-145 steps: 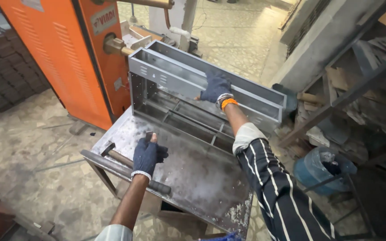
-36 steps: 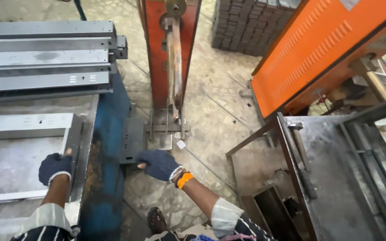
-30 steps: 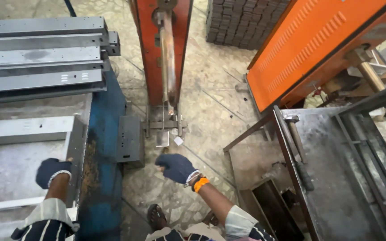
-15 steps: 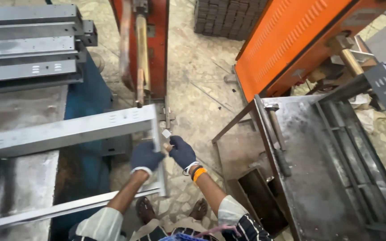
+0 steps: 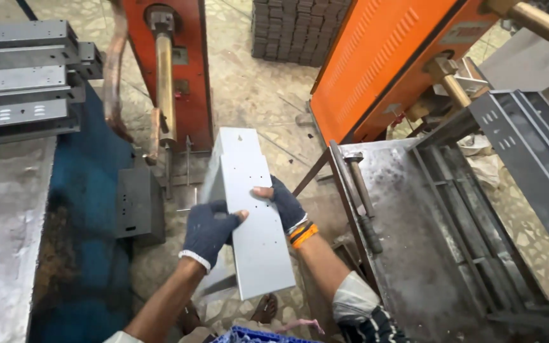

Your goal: Using a spot welding machine to join and assemble metal casing components for industrial products.

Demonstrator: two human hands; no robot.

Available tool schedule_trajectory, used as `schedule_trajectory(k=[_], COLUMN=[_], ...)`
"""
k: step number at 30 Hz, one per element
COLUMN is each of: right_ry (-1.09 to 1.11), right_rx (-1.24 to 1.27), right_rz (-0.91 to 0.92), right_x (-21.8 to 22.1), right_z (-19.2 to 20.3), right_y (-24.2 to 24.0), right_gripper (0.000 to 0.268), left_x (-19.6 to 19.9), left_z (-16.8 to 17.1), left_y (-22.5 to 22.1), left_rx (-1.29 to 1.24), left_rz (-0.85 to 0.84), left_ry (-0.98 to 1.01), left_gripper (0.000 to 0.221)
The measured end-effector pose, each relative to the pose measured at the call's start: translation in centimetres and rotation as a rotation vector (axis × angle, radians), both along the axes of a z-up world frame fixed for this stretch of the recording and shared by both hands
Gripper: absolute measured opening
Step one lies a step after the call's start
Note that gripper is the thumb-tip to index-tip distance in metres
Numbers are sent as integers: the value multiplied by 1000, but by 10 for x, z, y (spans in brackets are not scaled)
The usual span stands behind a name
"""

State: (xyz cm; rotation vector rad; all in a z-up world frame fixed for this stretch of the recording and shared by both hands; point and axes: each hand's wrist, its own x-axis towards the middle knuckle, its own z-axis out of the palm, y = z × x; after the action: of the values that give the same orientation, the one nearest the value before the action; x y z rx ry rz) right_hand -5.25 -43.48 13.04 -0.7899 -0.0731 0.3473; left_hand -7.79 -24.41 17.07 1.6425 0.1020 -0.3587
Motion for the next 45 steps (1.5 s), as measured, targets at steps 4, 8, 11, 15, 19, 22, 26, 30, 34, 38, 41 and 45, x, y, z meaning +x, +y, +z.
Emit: schedule_trajectory(k=[4,8,11,15,19,22,26,30,34,38,41,45], right_ry=[-9,-59,-108,-155,-286,-278,-233,-319,-465,-629,-574,-570], right_rx=[-366,-574,-714,-857,-890,-915,-965,-1434,-1579,-1872,-1939,-1879], right_rz=[-11,147,273,423,500,462,346,92,-41,-179,-212,-241], right_x=[7,12,16,28,50,66,74,60,37,27,27,26], right_z=[17,54,73,85,72,68,65,81,93,89,85,89], right_y=[-14,-17,-11,14,38,57,78,101,134,162,168,164], right_gripper=[60,65,66,69,69,65,66,85,106,123,122,113], left_x=[-22,-43,-53,-57,-53,-38,-15,-9,-6,8,21,47], left_z=[-23,-3,9,14,9,12,-5,-33,-33,-50,-64,-55], left_y=[-4,-1,11,31,48,64,75,75,86,117,159,204], left_rx=[-164,-354,-381,-358,-374,-392,-456,-333,-11,77,-127,-452], left_rz=[76,58,-20,-127,-7,98,142,154,72,-88,-283,-268], left_ry=[89,219,304,344,330,212,118,12,-93,-156,-78,71], left_gripper=[37,38,39,38,38,37,35,30,25,31,46,88])
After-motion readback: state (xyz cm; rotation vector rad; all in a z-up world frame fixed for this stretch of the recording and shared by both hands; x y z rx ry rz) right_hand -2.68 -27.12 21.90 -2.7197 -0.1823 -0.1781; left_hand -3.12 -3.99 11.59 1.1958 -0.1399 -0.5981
